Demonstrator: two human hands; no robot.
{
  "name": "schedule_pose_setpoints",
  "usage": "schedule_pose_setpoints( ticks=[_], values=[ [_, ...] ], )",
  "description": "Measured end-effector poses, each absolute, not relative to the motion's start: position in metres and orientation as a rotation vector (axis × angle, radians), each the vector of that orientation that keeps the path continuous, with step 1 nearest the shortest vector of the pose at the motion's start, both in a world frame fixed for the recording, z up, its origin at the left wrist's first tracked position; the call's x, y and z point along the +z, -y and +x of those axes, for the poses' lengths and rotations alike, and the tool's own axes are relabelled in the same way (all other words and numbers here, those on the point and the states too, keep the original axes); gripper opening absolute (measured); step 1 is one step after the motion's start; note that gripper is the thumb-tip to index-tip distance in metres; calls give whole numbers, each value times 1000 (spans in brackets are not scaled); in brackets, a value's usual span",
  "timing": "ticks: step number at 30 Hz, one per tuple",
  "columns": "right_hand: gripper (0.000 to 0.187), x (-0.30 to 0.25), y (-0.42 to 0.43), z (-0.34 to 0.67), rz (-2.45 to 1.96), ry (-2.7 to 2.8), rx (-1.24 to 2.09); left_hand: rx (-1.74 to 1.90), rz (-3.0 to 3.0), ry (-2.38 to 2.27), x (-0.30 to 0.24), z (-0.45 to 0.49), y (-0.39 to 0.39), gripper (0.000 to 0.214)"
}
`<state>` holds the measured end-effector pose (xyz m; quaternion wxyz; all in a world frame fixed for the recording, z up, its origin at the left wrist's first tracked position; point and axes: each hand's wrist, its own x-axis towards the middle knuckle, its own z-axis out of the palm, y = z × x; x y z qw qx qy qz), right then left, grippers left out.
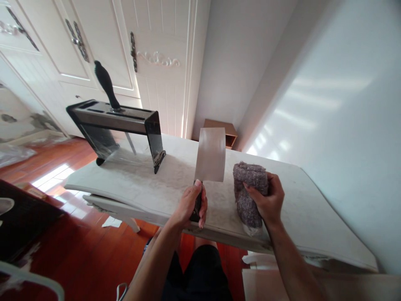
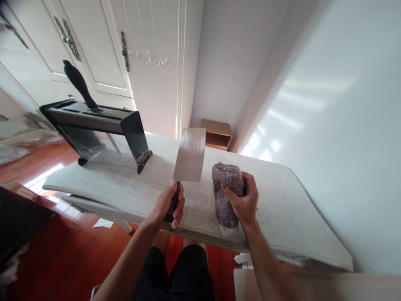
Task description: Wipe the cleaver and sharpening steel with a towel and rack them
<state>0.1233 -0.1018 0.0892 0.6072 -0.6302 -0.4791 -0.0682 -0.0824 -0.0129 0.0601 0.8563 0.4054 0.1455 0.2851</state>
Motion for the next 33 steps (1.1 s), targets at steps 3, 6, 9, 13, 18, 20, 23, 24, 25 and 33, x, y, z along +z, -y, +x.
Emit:
schedule_pose_setpoints(
  ticks=[3, 6, 9, 13, 18, 20, 23, 24, 25, 33],
  values=[
    [43, 91, 104, 129, -1362, 1143, -132, 618, 892, -396, 59, -79, 14, 59],
    [40, 101, 103, 126, -1370, 1242, -107, 580, 892, -459, 57, -77, 15, 72],
    [37, 116, 98, 114, -1329, 1518, -104, 533, 917, -483, 54, -76, 17, 79],
    [47, 138, 90, 91, -1332, 1914, -106, 548, 1000, -532, 51, -74, 18, 85],
    [57, 158, 84, 78, -1392, 2057, 15, 509, 1037, -600, 48, -73, 20, 94],
    [57, 162, 82, 81, -1443, 2048, 69, 504, 1034, -606, 49, -73, 21, 97],
    [54, 164, 83, 90, -1517, 2059, 52, 515, 1042, -580, 53, -74, 21, 96],
    [53, 164, 84, 93, -1534, 2078, 34, 527, 1044, -569, 54, -74, 20, 94],
    [51, 163, 86, 96, -1550, 2099, 17, 538, 1045, -562, 55, -74, 20, 92],
    [51, 144, 109, 112, -1564, 2020, -1, 556, 1048, -561, 56, -73, 21, 84]
  ],
)
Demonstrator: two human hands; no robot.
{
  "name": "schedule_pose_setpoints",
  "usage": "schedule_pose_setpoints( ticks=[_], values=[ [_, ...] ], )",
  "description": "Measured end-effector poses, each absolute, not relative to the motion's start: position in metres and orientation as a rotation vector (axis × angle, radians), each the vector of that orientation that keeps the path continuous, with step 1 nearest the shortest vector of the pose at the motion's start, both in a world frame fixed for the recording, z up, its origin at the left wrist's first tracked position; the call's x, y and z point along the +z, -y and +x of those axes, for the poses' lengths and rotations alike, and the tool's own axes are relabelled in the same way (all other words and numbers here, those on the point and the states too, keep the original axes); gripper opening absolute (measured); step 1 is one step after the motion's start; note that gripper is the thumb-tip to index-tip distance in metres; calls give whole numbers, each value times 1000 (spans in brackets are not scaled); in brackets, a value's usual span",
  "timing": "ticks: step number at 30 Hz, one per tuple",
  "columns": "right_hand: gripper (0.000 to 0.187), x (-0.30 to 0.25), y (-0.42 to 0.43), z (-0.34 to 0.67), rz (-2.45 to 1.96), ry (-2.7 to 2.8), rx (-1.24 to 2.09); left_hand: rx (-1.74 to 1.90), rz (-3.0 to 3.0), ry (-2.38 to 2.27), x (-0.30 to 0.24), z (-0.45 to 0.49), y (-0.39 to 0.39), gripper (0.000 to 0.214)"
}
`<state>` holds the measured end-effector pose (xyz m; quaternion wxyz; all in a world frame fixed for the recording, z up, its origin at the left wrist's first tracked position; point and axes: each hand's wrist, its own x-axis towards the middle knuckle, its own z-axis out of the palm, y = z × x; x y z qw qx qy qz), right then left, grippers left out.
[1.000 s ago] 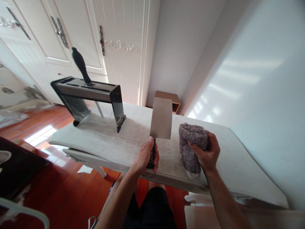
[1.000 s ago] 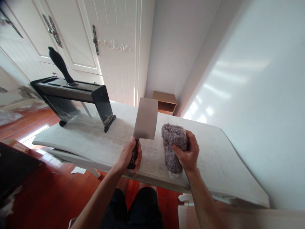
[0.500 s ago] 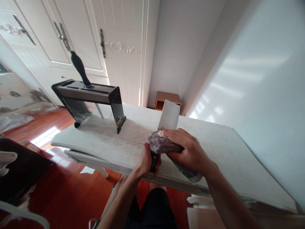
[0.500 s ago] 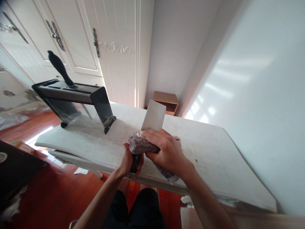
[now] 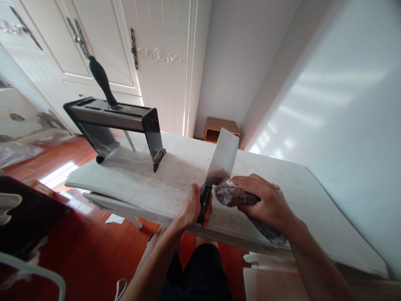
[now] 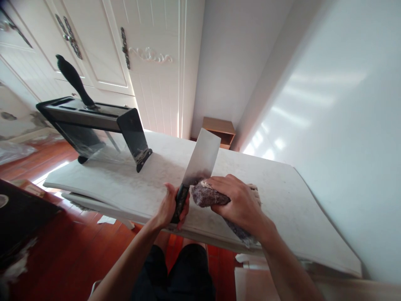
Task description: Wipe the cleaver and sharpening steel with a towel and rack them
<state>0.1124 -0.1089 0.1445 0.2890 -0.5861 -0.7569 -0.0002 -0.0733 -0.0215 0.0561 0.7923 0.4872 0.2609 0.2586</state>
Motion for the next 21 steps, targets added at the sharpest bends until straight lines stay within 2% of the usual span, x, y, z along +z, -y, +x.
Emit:
schedule_pose_setpoints(
  ticks=[5, 14, 21],
  values=[
    [47, 143, 106, 113, -1437, 1751, -52, 525, 1094, -549, 53, -73, 24, 83],
    [59, 137, 94, 74, -1206, 1926, -156, 481, 1283, -537, 63, -84, 24, 83],
    [48, 143, 87, 96, -1330, 1772, -250, 458, 1245, -483, 63, -80, 23, 55]
  ],
)
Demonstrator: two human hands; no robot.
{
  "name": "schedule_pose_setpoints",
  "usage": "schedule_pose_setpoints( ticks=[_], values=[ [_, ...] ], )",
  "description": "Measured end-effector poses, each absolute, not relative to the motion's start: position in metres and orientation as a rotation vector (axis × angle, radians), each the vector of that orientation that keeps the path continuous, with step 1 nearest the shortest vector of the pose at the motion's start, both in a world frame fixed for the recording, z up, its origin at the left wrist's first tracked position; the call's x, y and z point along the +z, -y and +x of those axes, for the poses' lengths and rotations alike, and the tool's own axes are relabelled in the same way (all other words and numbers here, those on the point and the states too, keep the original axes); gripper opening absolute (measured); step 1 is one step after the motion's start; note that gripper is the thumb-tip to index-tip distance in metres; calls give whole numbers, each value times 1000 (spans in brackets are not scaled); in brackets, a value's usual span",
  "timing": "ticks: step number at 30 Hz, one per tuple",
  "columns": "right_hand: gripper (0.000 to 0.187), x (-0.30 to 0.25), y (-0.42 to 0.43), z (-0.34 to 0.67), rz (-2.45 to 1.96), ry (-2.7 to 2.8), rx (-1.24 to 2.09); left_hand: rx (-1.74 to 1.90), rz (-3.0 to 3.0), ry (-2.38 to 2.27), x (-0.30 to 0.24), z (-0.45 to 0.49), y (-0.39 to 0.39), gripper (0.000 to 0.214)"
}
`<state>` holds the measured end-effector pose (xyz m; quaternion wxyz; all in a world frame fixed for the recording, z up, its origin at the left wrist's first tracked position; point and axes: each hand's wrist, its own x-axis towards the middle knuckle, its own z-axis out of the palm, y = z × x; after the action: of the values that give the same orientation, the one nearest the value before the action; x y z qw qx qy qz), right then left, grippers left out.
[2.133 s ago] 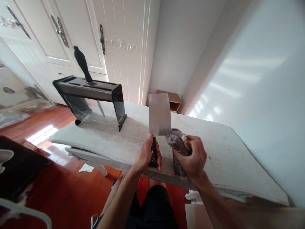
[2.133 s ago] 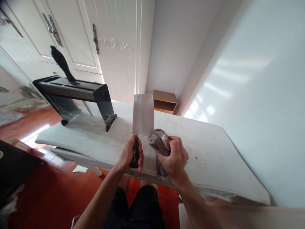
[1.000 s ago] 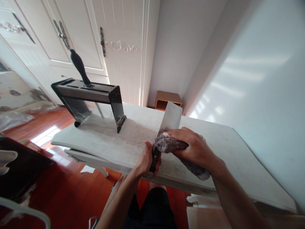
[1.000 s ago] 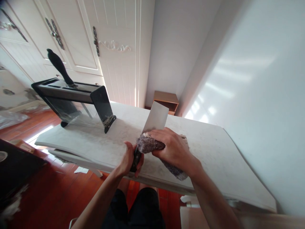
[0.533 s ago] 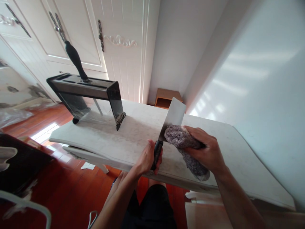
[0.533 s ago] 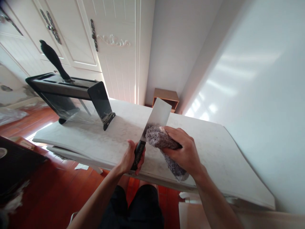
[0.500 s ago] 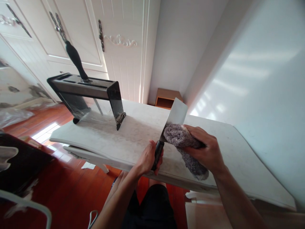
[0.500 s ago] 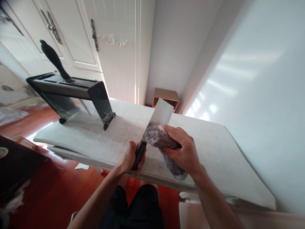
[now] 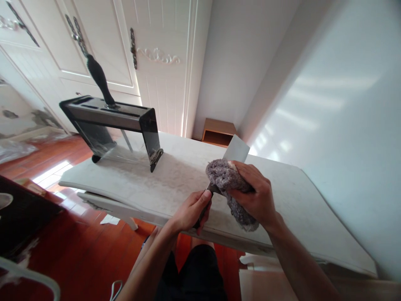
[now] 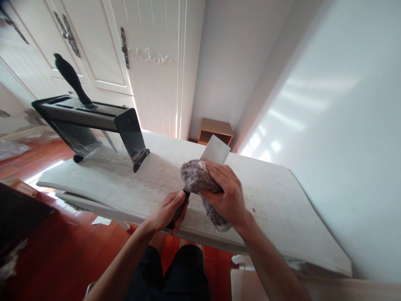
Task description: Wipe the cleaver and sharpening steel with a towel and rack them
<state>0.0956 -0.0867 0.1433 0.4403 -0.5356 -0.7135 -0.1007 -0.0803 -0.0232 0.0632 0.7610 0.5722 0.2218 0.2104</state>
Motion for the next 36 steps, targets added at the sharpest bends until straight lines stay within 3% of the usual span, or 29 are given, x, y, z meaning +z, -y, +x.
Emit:
schedule_pose_setpoints(
  ticks=[7, 13, 21, 28, 36],
  values=[
    [44, 155, 52, 129, -1459, 1445, -332, 390, 1287, -536, 70, -82, 23, 30],
    [43, 144, 29, 160, -1555, 1255, -415, 448, 1198, -522, 68, -81, 20, 28],
    [46, 106, 29, 176, -1621, 1135, 95, 574, 1053, -516, 64, -78, 19, 28],
    [35, 107, 30, 186, -1288, 599, 627, 639, 1116, -581, 64, -78, 23, 35],
    [29, 108, 35, 181, -1132, 470, 1105, 701, 1135, -624, 64, -80, 10, 45]
  ],
)
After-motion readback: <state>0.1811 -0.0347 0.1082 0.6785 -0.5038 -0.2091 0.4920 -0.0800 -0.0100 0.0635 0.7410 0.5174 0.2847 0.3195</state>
